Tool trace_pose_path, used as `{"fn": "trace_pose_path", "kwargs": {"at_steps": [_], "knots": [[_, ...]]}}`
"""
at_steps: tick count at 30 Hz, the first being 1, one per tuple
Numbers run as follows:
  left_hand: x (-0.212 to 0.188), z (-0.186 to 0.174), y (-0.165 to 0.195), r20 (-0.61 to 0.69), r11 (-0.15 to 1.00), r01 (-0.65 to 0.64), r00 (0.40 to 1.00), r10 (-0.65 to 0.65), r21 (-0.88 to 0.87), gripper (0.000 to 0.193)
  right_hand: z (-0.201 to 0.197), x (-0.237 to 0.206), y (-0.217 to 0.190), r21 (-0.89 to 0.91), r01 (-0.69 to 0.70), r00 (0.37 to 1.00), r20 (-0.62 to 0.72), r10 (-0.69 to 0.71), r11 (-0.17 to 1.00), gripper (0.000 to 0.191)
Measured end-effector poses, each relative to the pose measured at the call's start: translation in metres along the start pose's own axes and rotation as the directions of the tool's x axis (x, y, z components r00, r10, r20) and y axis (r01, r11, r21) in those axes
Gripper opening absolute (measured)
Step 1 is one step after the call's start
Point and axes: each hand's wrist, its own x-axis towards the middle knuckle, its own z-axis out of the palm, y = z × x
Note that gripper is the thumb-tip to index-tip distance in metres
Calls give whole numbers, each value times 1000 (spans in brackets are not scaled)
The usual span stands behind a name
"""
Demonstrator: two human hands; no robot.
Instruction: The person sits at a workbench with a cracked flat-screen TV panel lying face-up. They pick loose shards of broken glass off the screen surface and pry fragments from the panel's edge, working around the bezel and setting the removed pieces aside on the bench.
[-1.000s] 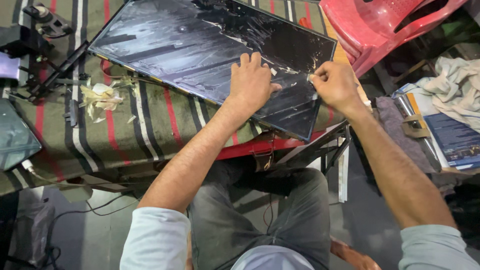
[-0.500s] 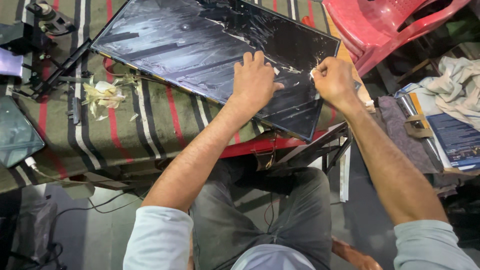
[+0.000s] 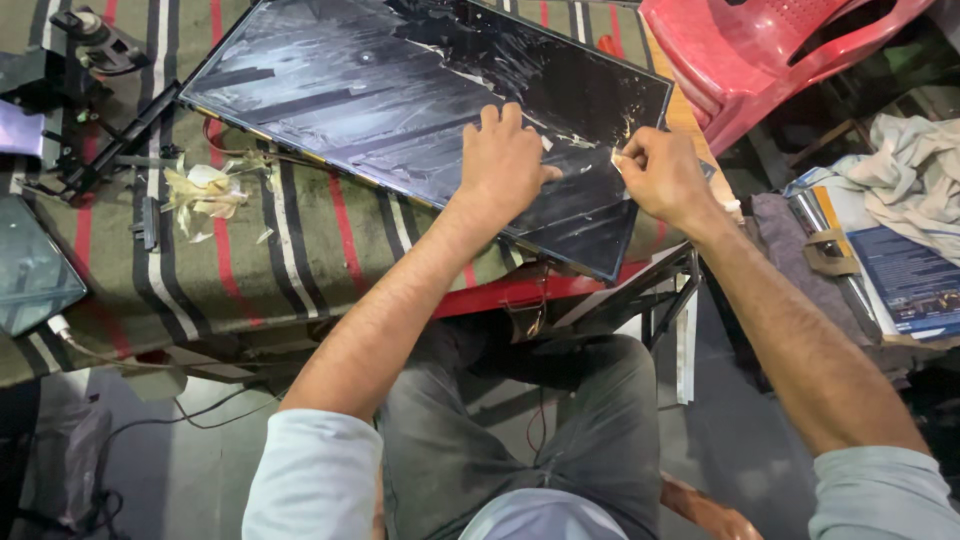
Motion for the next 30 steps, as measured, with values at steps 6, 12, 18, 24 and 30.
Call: {"fn": "trace_pose_path", "kwargs": {"at_steps": [6,12,18,24,30], "knots": [[21,13,6,-125,984,-176,977,171,-29,32,2,-12,-10,9,84,989,-119,-83,996,13],[69,51,18,-68,872,-388,920,387,-299,32,2,-14,-12,-22,134,979,-151,-136,991,11],[80,68,17,28,829,-467,866,499,-308,24,3,-21,-10,197,13,976,-217,31,980,11],[83,61,16,12,773,-559,808,589,-300,17,14,-28,-3,392,-15,929,-336,159,920,13],[84,53,18,6,715,-650,739,674,-257,15,14,-23,4,687,-221,880,-165,445,692,13]]}}
